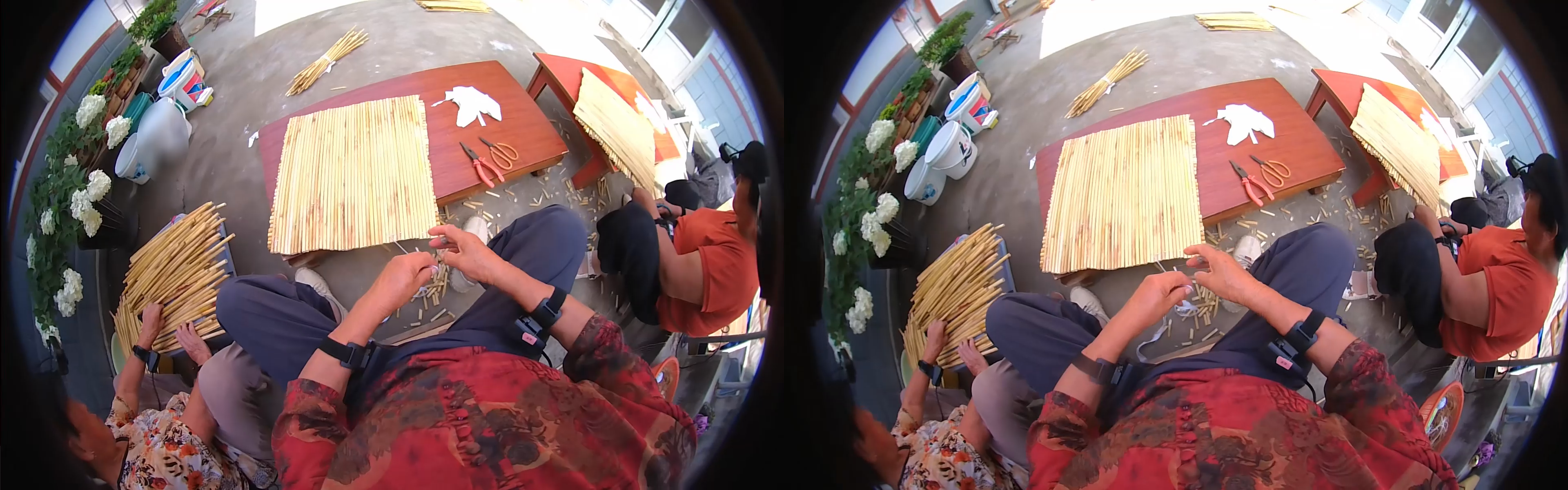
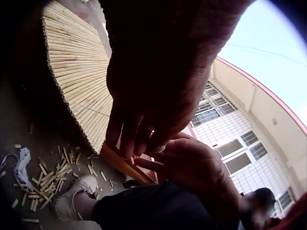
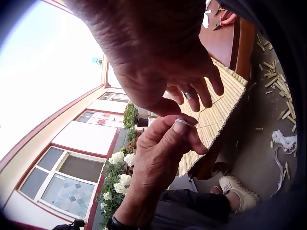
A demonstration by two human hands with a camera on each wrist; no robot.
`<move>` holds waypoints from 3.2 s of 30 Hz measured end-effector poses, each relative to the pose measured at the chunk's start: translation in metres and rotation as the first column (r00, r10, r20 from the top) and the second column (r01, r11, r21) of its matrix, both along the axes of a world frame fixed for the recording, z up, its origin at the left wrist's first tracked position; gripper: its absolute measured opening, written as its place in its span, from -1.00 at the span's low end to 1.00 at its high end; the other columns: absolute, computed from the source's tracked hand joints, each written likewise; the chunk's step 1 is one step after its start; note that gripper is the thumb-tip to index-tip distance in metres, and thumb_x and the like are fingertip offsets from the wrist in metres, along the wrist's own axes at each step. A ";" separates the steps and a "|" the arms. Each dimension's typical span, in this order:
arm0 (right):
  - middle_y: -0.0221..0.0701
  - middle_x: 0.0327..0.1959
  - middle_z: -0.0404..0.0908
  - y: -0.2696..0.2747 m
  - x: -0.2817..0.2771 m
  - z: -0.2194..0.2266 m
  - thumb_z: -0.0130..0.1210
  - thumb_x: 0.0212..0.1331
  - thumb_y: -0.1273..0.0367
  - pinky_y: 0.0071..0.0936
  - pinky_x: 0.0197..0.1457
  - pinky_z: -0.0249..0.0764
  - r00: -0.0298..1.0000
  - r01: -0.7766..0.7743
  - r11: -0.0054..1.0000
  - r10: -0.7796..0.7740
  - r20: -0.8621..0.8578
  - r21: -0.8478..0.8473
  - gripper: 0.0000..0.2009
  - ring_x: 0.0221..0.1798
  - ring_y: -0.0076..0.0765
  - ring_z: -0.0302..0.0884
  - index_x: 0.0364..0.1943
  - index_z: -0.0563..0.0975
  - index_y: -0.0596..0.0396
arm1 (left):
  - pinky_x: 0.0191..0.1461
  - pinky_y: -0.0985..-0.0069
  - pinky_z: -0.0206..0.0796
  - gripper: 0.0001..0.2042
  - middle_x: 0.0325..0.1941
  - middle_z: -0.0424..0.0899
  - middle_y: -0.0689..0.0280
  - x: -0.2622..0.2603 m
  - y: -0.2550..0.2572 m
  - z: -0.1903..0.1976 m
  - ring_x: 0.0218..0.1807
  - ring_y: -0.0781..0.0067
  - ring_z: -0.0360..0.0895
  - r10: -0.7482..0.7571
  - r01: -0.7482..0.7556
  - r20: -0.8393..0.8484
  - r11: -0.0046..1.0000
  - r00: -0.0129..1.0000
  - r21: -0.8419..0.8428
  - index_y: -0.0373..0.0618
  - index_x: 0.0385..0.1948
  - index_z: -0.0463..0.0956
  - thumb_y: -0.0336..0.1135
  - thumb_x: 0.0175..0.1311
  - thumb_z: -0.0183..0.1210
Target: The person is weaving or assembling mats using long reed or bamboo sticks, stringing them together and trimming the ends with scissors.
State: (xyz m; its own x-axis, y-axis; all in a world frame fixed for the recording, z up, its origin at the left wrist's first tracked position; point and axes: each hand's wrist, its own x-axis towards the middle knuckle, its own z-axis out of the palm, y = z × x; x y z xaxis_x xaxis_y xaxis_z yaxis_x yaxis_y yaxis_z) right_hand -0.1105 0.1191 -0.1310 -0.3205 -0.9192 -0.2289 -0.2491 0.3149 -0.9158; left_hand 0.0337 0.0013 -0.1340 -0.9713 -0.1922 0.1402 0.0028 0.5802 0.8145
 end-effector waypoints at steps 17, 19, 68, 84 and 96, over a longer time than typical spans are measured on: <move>-0.45 -0.44 0.49 0.020 0.020 0.000 0.12 0.11 0.27 -0.55 -0.27 0.35 0.922 -0.221 0.971 0.237 0.305 -0.089 -0.79 -0.30 -0.56 0.43 -0.27 0.58 0.09 | -0.33 0.47 0.36 -0.88 -0.39 0.56 0.15 0.018 0.016 0.035 -0.41 0.22 0.52 0.211 -0.211 -0.051 0.977 0.976 -0.014 -0.22 -0.34 0.51 -0.51 0.07 0.09; -0.41 -0.44 0.49 0.028 0.018 0.011 0.12 0.10 0.27 -0.51 -0.25 0.34 0.955 -0.243 0.969 0.248 0.160 -0.054 -0.80 -0.30 -0.47 0.43 -0.28 0.58 0.07 | -0.37 0.52 0.33 -0.90 -0.45 0.56 0.23 0.016 0.015 0.024 -0.47 0.38 0.50 0.240 -0.238 -0.197 0.971 0.950 0.035 -0.22 -0.35 0.51 -0.49 0.09 0.10; -0.27 -0.42 0.49 -0.102 -0.021 -0.035 0.02 0.13 0.28 -0.27 -0.25 0.43 0.672 -0.294 0.887 0.456 -0.583 0.355 -0.83 -0.30 -0.11 0.51 -0.25 0.57 -0.07 | 0.25 0.14 0.21 -0.72 0.01 0.41 -0.02 -0.016 -0.020 -0.136 0.12 0.11 0.37 0.481 -0.194 0.344 -0.334 0.807 0.922 -0.47 -0.11 0.29 -0.39 0.29 -0.01; -0.34 -0.43 0.49 -0.112 -0.019 -0.044 0.00 0.06 0.34 -0.32 -0.31 0.46 0.492 -0.404 0.791 0.612 -0.619 0.460 -0.82 -0.32 -0.18 0.54 -0.25 0.57 -0.11 | 0.23 0.25 0.24 -0.72 -0.03 0.49 0.06 -0.018 -0.020 -0.130 0.05 0.21 0.45 0.458 -0.216 0.293 -0.213 0.840 0.953 -0.46 -0.09 0.36 -0.38 0.33 -0.10; -0.31 -0.39 0.58 -0.121 -0.018 -0.041 0.03 -0.05 0.44 -0.31 -0.28 0.49 0.469 -0.398 0.745 0.667 -0.579 0.535 -0.84 -0.24 -0.15 0.57 -0.35 0.57 -0.02 | 0.21 0.27 0.26 -0.74 -0.07 0.52 0.07 -0.019 -0.020 -0.131 0.01 0.24 0.48 0.469 -0.201 0.284 -0.220 0.836 0.955 -0.45 -0.14 0.39 -0.38 0.31 -0.06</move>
State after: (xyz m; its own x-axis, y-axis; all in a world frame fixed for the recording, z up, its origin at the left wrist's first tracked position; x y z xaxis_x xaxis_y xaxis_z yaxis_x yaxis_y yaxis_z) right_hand -0.1288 -0.0014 -0.1716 0.0353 -0.8937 -0.4473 -0.9643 0.0871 -0.2502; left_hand 0.0151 -0.0189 -0.2645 -0.7024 -0.5328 -0.4720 0.3011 -0.8233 0.4812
